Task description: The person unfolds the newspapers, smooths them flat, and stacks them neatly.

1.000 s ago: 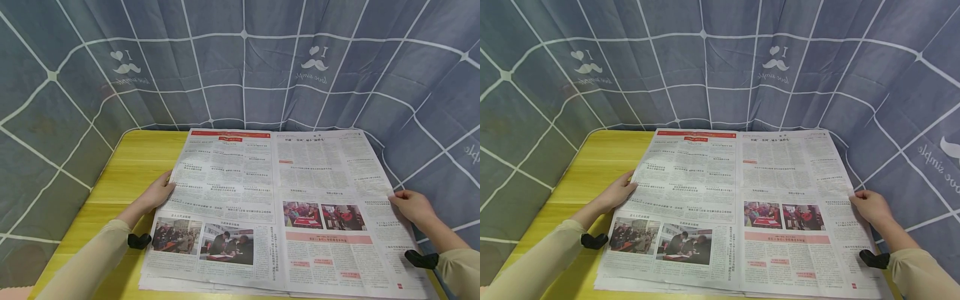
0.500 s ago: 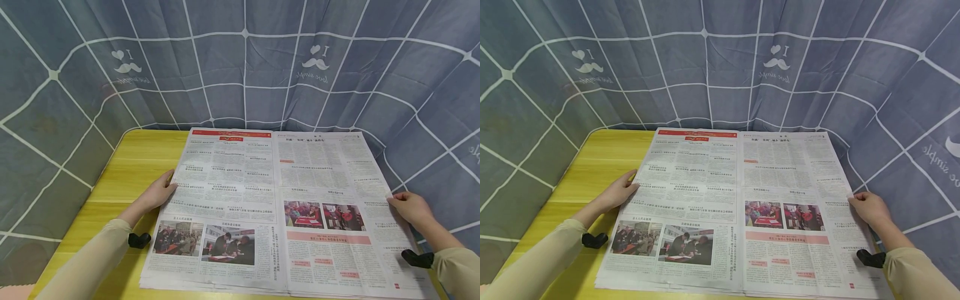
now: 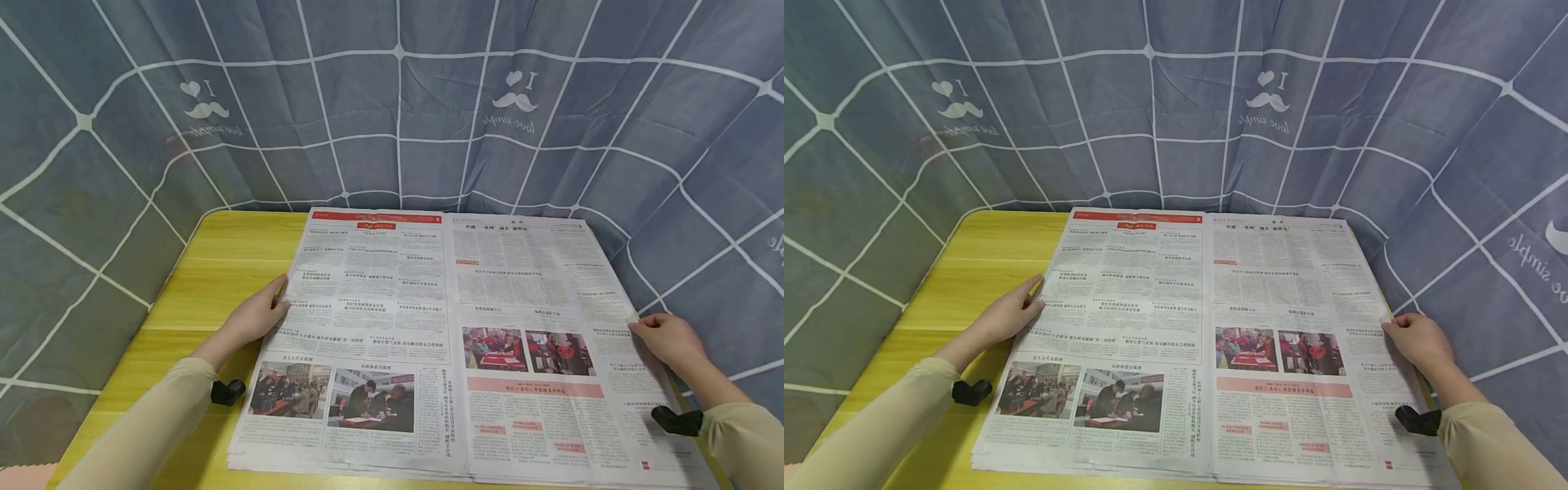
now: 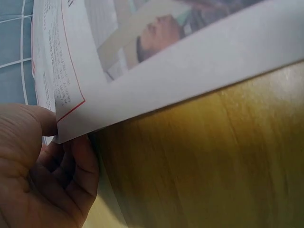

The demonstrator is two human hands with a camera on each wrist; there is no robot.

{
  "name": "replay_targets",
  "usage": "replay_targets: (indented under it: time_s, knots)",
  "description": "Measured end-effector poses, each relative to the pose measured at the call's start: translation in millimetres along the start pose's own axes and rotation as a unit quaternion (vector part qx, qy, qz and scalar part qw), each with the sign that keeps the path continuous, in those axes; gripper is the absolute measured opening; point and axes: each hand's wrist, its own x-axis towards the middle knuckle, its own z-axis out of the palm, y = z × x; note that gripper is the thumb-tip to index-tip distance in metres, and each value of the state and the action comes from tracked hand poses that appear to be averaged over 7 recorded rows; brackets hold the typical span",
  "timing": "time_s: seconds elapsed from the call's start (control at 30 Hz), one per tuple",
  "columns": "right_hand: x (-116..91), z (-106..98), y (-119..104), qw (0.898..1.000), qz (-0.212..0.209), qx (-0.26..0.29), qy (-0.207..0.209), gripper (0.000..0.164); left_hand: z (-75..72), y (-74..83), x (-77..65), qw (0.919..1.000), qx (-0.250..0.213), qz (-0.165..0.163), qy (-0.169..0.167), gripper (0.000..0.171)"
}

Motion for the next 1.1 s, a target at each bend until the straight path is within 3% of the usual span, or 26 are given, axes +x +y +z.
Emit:
replay_targets:
  time_s: [0.53, 0.83, 1.0, 1.1]
  knots:
    - [-3, 4, 1, 0.999, -0.025, -0.027, 0.013, 0.034, -4.0, -2.4, -6.7, 0.9962, 0.086, 0.001, 0.014, 0.074]
    - [-5, 4, 0, 0.998, -0.022, -0.039, 0.043, 0.036, -24.9, -13.7, -9.6, 0.9916, 0.119, -0.010, 0.049, 0.082]
    - [-4, 1, -9, 0.997, -0.051, -0.020, 0.057, 0.042, -33.7, -16.2, -12.4, 0.9909, 0.115, -0.027, 0.066, 0.083]
    - [-3, -1, -16, 0.996, -0.067, -0.019, 0.061, 0.046, -36.6, -15.2, -11.8, 0.9904, 0.112, -0.021, 0.078, 0.083]
